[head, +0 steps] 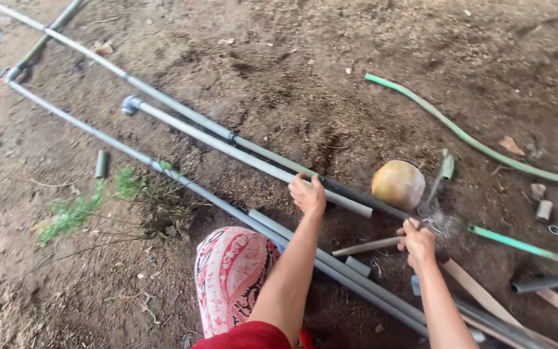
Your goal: Cutting and assembling PVC pipes on the ground using a hand saw and fittings
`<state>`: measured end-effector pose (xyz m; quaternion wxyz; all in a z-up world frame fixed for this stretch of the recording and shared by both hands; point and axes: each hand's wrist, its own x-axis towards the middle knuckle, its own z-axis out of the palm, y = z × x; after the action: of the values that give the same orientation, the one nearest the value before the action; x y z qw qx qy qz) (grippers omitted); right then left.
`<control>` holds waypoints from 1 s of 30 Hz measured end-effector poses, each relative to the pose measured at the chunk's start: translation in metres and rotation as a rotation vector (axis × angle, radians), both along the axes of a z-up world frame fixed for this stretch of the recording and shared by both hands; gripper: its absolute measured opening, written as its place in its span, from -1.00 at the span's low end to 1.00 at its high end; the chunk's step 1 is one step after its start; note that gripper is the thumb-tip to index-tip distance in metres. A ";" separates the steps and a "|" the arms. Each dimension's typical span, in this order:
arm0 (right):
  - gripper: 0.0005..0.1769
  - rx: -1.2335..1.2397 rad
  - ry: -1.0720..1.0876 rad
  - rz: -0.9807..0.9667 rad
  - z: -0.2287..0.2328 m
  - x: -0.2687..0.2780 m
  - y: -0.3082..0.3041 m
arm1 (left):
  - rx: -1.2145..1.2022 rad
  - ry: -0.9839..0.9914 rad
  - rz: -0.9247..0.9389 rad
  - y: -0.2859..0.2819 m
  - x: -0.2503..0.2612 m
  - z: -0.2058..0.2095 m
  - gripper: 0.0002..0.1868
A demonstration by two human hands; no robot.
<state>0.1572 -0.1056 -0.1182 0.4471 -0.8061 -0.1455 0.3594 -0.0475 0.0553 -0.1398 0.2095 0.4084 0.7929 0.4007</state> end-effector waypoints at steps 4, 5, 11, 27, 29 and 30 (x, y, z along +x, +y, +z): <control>-0.65 0.064 0.068 0.042 0.058 -0.037 0.006 | -0.013 -0.141 -0.041 -0.011 -0.003 0.038 -0.55; -0.64 0.064 0.072 0.067 0.068 -0.047 0.006 | -0.032 -0.209 -0.064 -0.016 -0.004 0.049 -0.52; -0.51 0.007 0.264 0.309 0.112 -0.103 0.020 | -0.223 -0.415 -0.128 -0.019 -0.014 0.102 -0.33; -0.67 0.036 0.210 -0.058 0.085 -0.070 -0.117 | -0.125 -0.181 -0.109 -0.029 0.004 0.023 -0.58; -0.70 -0.005 0.124 -0.143 0.081 -0.067 -0.129 | -0.113 -0.240 -0.081 -0.037 0.008 0.032 -0.59; -0.70 -0.005 0.121 -0.159 0.085 -0.065 -0.130 | -0.116 -0.242 -0.096 -0.040 0.015 0.032 -0.59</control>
<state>0.0925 -0.2358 -0.0328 0.4800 -0.7931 -0.0528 0.3711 -0.0330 0.0154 -0.1074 0.3460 0.3818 0.7631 0.3901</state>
